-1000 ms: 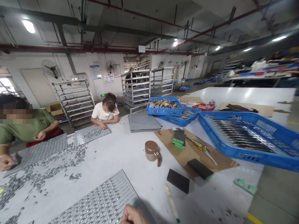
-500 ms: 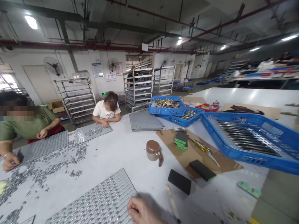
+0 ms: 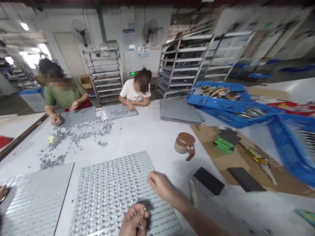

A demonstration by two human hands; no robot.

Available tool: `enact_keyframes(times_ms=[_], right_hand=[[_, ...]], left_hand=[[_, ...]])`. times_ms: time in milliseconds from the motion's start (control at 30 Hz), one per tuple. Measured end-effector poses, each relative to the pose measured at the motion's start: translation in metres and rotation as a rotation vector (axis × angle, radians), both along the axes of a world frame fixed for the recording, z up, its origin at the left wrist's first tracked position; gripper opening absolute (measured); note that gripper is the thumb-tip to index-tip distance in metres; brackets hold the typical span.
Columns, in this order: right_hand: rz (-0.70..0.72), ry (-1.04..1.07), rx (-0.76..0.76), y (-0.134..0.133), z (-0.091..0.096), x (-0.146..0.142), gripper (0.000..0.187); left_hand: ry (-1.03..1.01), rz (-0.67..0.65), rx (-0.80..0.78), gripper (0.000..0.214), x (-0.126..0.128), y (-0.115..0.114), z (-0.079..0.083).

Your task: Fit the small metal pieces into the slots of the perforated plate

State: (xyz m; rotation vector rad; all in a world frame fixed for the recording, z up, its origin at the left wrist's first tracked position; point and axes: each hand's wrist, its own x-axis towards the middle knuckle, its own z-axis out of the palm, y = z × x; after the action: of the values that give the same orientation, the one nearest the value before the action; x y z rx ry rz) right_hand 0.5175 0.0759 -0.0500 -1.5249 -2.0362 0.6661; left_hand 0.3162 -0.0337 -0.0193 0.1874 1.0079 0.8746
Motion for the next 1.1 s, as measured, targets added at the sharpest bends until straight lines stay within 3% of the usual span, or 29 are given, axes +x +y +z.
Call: enact_keyframes(times_ms=[100, 200, 400, 767, 867, 1000, 1100], right_hand=[[0.009, 0.018, -0.032, 0.014, 0.006, -0.010, 0.023], [0.023, -0.017, -0.075, 0.025, 0.006, -0.021, 0.022], [0.013, -0.071, -0.121, 0.032, -0.002, -0.031, 0.022], [-0.078, -0.115, -0.188, 0.038, 0.003, -0.042, 0.016], [-0.101, -0.013, -0.163, 0.025, 0.013, -0.040, 0.023], [0.124, 0.371, -0.265, -0.026, 0.035, -0.034, 0.015], [0.183, 0.464, -0.353, -0.062, 0.047, -0.035, 0.011]], left_hand=[[-0.030, 0.078, 0.028, 0.057, 0.004, -0.004, -0.015], [-0.043, 0.061, -0.023, 0.058, 0.004, -0.005, -0.022], [-0.081, 0.077, -0.034, 0.059, 0.000, 0.000, -0.022], [-0.078, 0.085, -0.058, 0.058, 0.001, 0.005, -0.016], [-0.072, 0.101, -0.032, 0.059, -0.001, 0.003, -0.012], [-0.017, 0.132, 0.018, 0.062, 0.002, 0.000, -0.007], [0.029, 0.117, 0.122, 0.062, 0.010, -0.001, -0.006]])
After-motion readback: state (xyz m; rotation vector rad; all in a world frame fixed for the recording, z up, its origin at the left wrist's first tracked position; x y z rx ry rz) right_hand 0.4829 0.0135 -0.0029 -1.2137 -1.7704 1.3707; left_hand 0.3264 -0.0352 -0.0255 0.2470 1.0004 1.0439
